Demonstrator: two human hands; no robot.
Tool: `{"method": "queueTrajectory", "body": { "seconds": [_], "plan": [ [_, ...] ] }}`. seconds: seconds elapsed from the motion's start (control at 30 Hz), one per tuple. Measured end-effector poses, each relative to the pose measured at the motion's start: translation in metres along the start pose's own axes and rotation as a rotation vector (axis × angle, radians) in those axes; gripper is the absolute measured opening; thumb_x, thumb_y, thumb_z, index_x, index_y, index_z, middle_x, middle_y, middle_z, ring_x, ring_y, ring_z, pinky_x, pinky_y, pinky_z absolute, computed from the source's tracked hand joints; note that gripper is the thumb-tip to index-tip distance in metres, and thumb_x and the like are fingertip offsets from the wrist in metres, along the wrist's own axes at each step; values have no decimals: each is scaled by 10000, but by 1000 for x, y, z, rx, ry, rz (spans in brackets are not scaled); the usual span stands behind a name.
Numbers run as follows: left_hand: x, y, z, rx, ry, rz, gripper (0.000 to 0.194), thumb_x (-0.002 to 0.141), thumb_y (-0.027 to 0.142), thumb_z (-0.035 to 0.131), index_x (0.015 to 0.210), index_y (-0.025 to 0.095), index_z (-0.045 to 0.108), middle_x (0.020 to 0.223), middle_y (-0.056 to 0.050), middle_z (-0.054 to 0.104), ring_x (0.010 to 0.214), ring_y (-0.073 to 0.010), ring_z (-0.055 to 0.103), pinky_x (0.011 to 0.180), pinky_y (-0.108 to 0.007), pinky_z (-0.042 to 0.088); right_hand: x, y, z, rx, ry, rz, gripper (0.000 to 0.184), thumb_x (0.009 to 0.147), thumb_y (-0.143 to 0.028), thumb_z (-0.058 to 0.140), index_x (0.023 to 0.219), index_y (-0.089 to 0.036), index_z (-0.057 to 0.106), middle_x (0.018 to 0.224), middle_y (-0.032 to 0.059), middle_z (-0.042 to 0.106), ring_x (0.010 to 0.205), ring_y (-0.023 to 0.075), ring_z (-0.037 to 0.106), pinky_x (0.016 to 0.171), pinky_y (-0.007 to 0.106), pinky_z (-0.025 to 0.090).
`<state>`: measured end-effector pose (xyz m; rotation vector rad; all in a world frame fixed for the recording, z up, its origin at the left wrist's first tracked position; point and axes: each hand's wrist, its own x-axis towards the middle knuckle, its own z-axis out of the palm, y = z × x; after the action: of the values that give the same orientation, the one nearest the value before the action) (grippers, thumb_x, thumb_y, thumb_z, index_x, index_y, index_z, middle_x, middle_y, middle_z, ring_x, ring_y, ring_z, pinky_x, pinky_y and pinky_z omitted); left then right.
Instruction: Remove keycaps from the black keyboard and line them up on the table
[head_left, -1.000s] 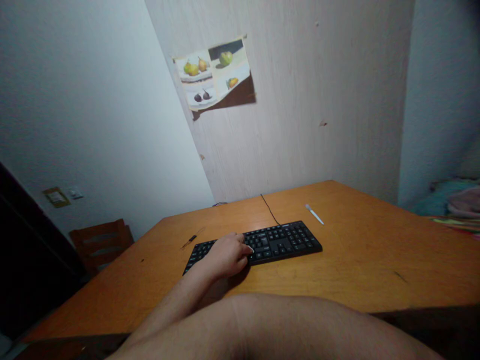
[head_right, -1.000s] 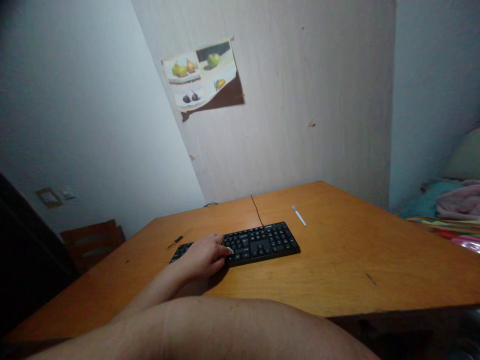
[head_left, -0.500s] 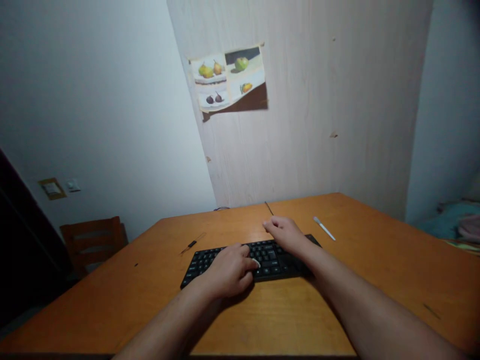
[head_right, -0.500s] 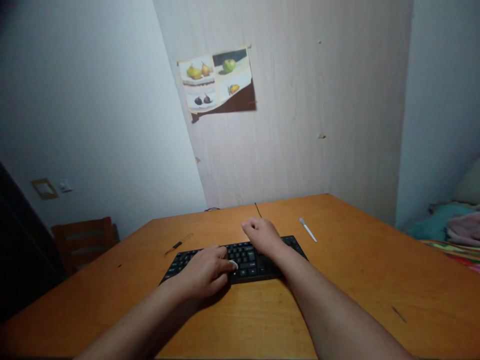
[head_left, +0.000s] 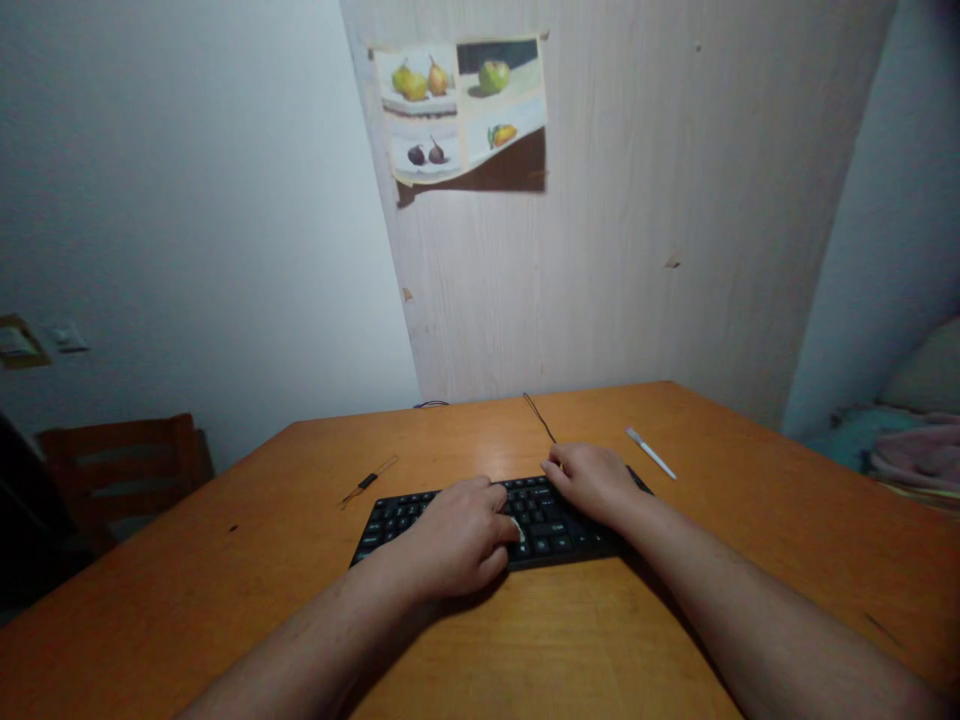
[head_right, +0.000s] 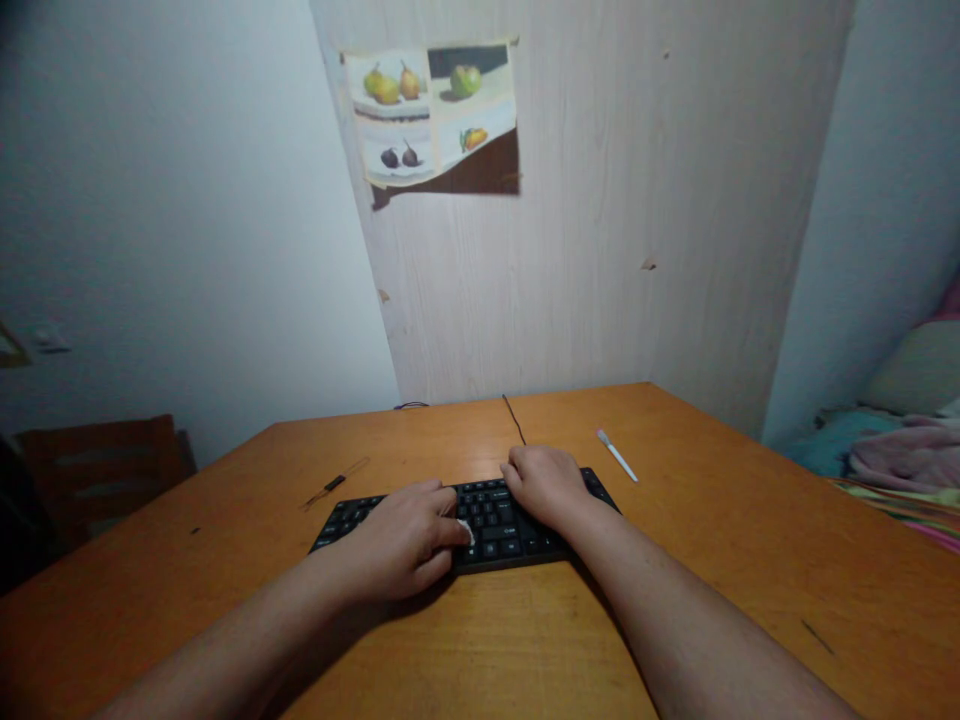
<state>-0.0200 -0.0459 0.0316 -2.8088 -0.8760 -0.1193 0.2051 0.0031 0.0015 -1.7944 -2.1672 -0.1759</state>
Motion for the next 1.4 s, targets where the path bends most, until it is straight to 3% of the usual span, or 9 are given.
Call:
{"method": "queueTrajectory", "body": {
  "seconds": [0.23,0.4,0.87,1.17,1.4],
  "plan": [
    [-3,1,7,-11,15,-33,186,834,234,506,941,260,656,846,-51,505,790,-205,454,672,-333,359,3,7,6,-4,20,-62,393,936,-421,373,959,-207,702,962,102,658,946,232,555,806,331,348],
    [-8,4,5,-16,13,-49,184,847,257,497,948,261,652,859,-56,500,815,-215,452,681,-340,358,2,6,8,-69,-91,-74,455,952,-448,323,952,-212,713,958,110,663,939,249,560,783,352,344],
    [-8,7,5,-46,-7,-78,182,854,232,485,913,236,657,869,-65,509,826,-216,467,690,-349,374,2,2,7,-43,-163,-19,582,962,-513,237,933,-181,714,992,147,684,937,273,607,796,365,393],
    [-12,5,4,-90,-13,-50,232,885,414,507,984,252,641,902,-60,513,860,-225,468,723,-348,366,-2,7,7,190,-165,-191,563,936,-577,305,1184,-204,646,1102,114,669,1017,234,600,858,311,405],
    [3,-5,15,-38,47,-77,226,908,382,473,950,229,634,912,-70,515,852,-221,468,710,-349,354,5,12,11,138,-152,-143,555,944,-550,311,1186,-175,640,1092,133,664,1019,239,598,868,315,407]
  ]
}}
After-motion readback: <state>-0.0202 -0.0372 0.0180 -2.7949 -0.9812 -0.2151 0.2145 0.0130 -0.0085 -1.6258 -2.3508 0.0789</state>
